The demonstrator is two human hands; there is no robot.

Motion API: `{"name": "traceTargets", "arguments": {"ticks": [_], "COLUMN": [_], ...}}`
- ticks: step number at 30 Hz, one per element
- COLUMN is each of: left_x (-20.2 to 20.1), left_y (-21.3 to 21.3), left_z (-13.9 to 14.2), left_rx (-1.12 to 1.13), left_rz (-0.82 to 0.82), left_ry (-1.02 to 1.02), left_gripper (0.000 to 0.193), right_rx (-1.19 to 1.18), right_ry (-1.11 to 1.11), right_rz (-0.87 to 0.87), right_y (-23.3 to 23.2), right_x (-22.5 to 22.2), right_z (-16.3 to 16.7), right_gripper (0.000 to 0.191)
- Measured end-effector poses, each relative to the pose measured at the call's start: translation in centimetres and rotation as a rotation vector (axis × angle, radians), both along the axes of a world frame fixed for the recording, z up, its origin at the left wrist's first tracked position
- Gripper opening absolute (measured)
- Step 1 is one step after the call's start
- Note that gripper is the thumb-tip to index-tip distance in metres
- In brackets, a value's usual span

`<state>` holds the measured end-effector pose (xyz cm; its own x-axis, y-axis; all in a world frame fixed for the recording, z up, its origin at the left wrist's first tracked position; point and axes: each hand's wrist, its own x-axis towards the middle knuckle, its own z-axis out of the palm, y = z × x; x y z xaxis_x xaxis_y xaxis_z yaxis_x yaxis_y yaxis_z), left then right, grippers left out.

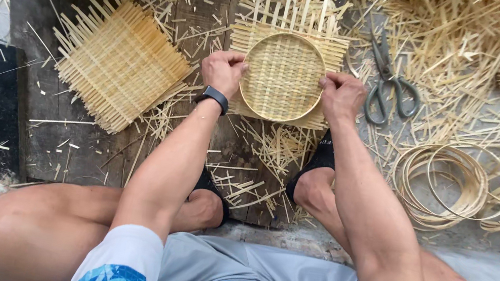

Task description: The person sits on the floor and finishes woven bamboo trays. They press a woven bamboo disc over a round wooden mold, trim the excess bamboo with scissors, fit a thin bamboo rim ring around the edge, and place completed trays onto a stack of finished trays.

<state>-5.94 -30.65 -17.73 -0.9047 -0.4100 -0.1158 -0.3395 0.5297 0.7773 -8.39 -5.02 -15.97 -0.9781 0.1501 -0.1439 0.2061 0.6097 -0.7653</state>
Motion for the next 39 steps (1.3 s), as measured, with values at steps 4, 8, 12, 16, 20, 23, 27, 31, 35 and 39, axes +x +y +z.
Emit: {"name": "traceTargets", "arguments": {"ticks": [4, 8, 12, 16, 20, 23, 27, 31, 35, 39], "left_x": [-0.4, -0.2, 0.1, 0.5, 0.4, -0.2, -1.0, -1.0, -0.6, -0.6], "left_y": [-0.5, -0.6, -0.8, -1.1, -1.6, -2.1, -2.5, -2.9, -3.2, -3.2], "left_z": [-1.6, -2.3, -3.1, -3.8, -3.8, -3.4, -3.2, -3.3, -3.8, -4.1], "left_rx": [0.055, 0.033, 0.033, 0.058, 0.056, 0.073, 0.259, 0.450, 0.275, 0.296], "left_rz": [0.057, 0.048, 0.038, 0.050, 0.012, -0.025, 0.013, 0.044, -0.042, -0.039], "left_ry": [-0.147, -0.194, -0.137, -0.139, -0.174, -0.188, -0.279, -0.277, -0.185, -0.246], "left_gripper": [0.017, 0.014, 0.014, 0.015, 0.014, 0.013, 0.013, 0.014, 0.015, 0.015], "right_rx": [-0.050, -0.011, 0.019, 0.078, 0.013, -0.037, -0.098, -0.050, -0.035, -0.050], "right_ry": [-0.091, -0.030, -0.041, 0.000, -0.140, -0.124, -0.156, -0.162, -0.209, -0.219], "right_rz": [-0.044, -0.010, 0.003, 0.027, -0.057, -0.053, -0.037, -0.011, 0.030, 0.070], "right_y": [0.5, 1.2, 1.6, 1.5, 1.2, 0.9, 0.6, 0.7, 1.1, 1.9], "right_x": [-0.2, 0.4, 0.7, 0.8, 0.8, 0.6, 0.0, -0.6, -0.8, -1.1], "right_z": [-3.0, -3.9, -4.3, -4.5, -4.3, -3.8, -2.9, -2.4, -2.9, -3.8], "right_gripper": [0.013, 0.012, 0.014, 0.013, 0.013, 0.015, 0.015, 0.014, 0.013, 0.015]}}
